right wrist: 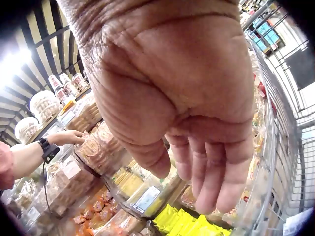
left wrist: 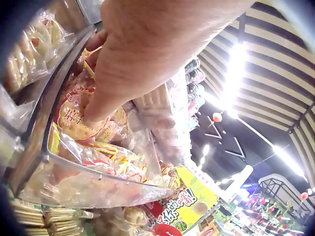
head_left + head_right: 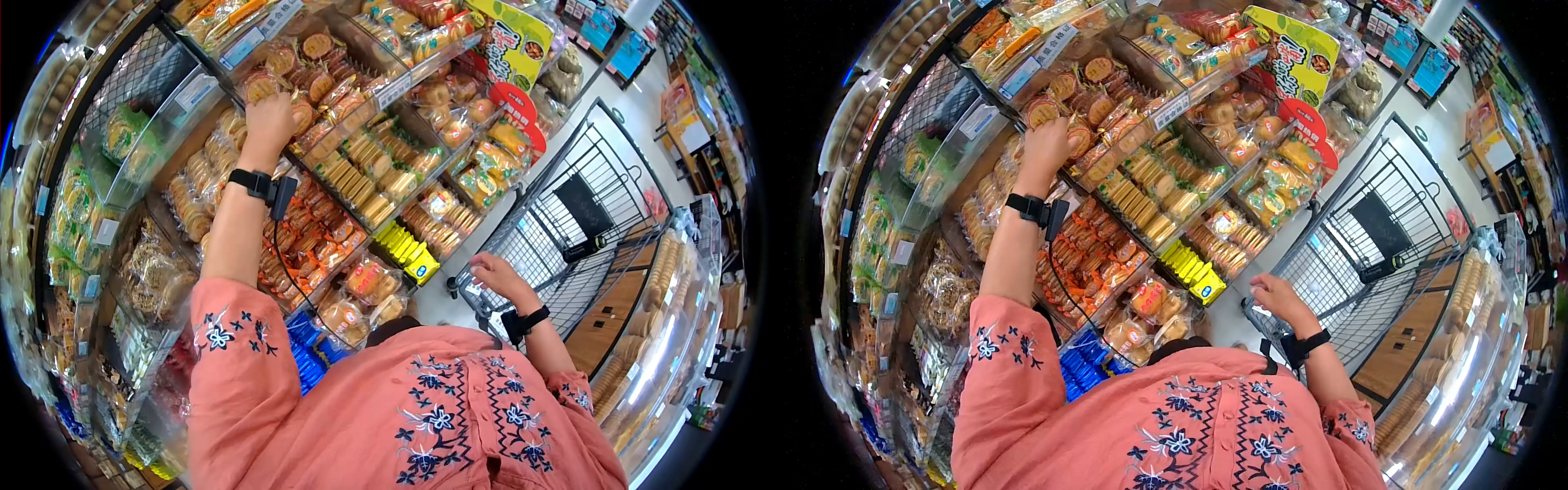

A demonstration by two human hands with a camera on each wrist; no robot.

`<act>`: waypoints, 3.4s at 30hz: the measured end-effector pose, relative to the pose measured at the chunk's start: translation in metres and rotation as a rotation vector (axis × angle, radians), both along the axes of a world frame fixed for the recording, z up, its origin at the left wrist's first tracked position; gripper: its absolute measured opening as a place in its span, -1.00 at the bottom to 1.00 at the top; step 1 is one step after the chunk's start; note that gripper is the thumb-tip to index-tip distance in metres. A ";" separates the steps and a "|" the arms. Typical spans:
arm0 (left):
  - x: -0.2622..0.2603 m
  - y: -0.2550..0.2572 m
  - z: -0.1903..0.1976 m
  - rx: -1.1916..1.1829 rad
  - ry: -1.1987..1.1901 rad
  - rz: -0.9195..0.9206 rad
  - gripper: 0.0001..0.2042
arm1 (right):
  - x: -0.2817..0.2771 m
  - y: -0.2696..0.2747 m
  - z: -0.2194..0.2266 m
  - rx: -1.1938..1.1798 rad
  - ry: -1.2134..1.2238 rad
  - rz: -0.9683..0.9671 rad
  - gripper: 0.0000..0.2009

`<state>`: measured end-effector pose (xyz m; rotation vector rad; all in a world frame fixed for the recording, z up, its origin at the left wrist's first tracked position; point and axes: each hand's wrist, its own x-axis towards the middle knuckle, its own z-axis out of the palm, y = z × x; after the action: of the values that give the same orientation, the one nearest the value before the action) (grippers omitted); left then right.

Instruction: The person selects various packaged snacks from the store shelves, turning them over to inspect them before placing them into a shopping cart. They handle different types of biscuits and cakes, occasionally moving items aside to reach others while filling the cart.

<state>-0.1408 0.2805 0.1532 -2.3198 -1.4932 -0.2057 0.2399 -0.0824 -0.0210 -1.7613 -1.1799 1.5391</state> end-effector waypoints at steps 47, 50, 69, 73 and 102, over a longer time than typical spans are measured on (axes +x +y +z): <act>0.052 0.098 0.018 -0.503 -0.184 -0.007 -0.38 | -0.069 0.070 0.032 0.032 0.136 0.082 -0.71; 0.048 0.108 0.016 -0.588 -0.121 0.028 -0.35 | -0.066 0.070 0.032 0.012 0.152 0.076 -0.71; 0.051 0.131 0.002 -0.738 -0.119 0.097 -0.05 | -0.065 0.061 0.010 0.021 0.162 0.045 -0.73; 0.050 0.138 -0.005 -0.787 -0.104 0.083 0.25 | -0.065 0.060 0.013 0.014 0.159 0.049 -0.73; 0.062 0.110 0.038 -0.665 -0.340 -0.055 0.28 | -0.063 0.056 0.001 -0.025 0.152 0.032 -0.67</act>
<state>-0.0788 0.3905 0.1913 -2.9632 -1.8790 -0.1340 0.1765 -0.0263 -0.0197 -1.6162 -1.1232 1.6809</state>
